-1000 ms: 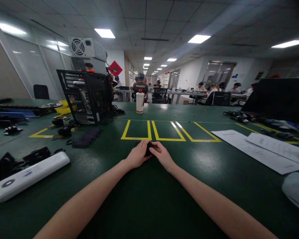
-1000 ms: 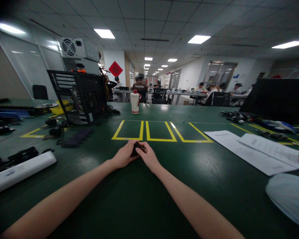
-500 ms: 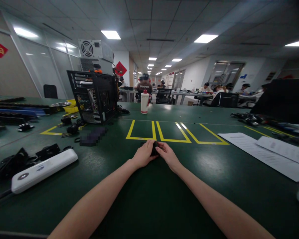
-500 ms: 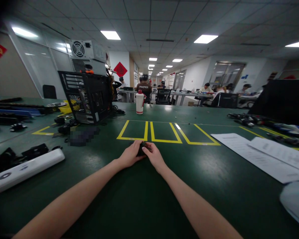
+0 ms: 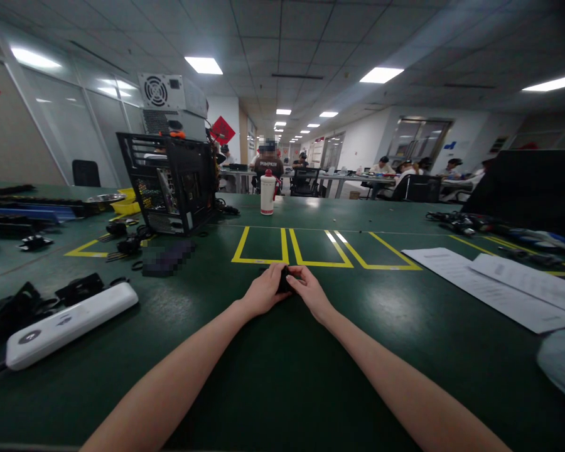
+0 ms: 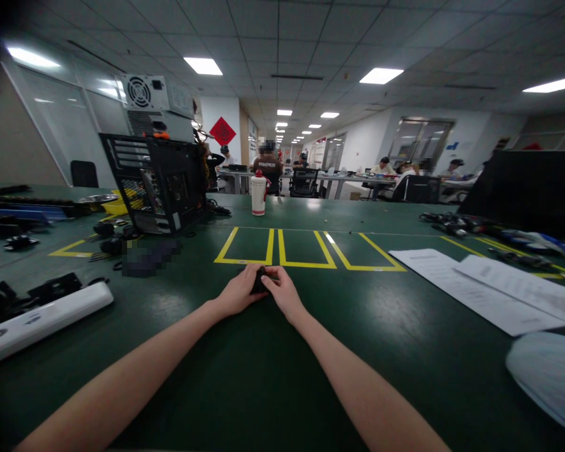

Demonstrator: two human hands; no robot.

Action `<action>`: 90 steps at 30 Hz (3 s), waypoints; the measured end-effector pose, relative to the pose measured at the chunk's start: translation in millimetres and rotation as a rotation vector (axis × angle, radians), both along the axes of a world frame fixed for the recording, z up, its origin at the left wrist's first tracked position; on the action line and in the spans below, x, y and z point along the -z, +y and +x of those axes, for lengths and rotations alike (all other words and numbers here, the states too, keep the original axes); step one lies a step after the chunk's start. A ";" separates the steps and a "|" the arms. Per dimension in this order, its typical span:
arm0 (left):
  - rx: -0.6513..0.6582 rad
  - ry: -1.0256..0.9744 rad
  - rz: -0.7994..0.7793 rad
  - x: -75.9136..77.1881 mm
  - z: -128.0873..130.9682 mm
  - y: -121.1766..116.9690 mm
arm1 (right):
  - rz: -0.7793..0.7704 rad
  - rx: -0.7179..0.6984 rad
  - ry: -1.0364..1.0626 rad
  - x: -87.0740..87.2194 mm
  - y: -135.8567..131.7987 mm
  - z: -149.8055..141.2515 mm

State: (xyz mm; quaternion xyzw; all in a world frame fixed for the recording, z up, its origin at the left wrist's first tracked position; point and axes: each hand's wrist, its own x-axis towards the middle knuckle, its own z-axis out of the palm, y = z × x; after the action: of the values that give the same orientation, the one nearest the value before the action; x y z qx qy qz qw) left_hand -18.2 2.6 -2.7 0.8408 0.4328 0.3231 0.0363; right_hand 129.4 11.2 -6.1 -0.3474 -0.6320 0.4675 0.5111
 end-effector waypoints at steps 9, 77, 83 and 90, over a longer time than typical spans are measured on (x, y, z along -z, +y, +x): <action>0.021 -0.005 -0.014 -4.8 1.9 -4.8 | -0.007 -0.069 0.010 -4.4 -7.1 2.5; 0.017 0.000 -0.011 -1.5 -0.3 -2.0 | -0.011 -0.115 -0.020 -7.7 -11.6 4.9; 0.010 -0.004 -0.011 -2.0 0.6 -1.9 | -0.029 -0.048 -0.025 -12.0 -15.6 3.7; 0.009 0.015 0.004 -0.1 0.5 -0.4 | -0.035 0.026 -0.033 -6.0 -5.0 0.2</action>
State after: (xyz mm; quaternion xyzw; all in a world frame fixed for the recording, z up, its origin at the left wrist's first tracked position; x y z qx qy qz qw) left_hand -17.6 2.2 -2.6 0.8453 0.4285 0.3174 0.0329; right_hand 129.7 6.1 0.0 -0.3721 -0.6275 0.4662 0.5005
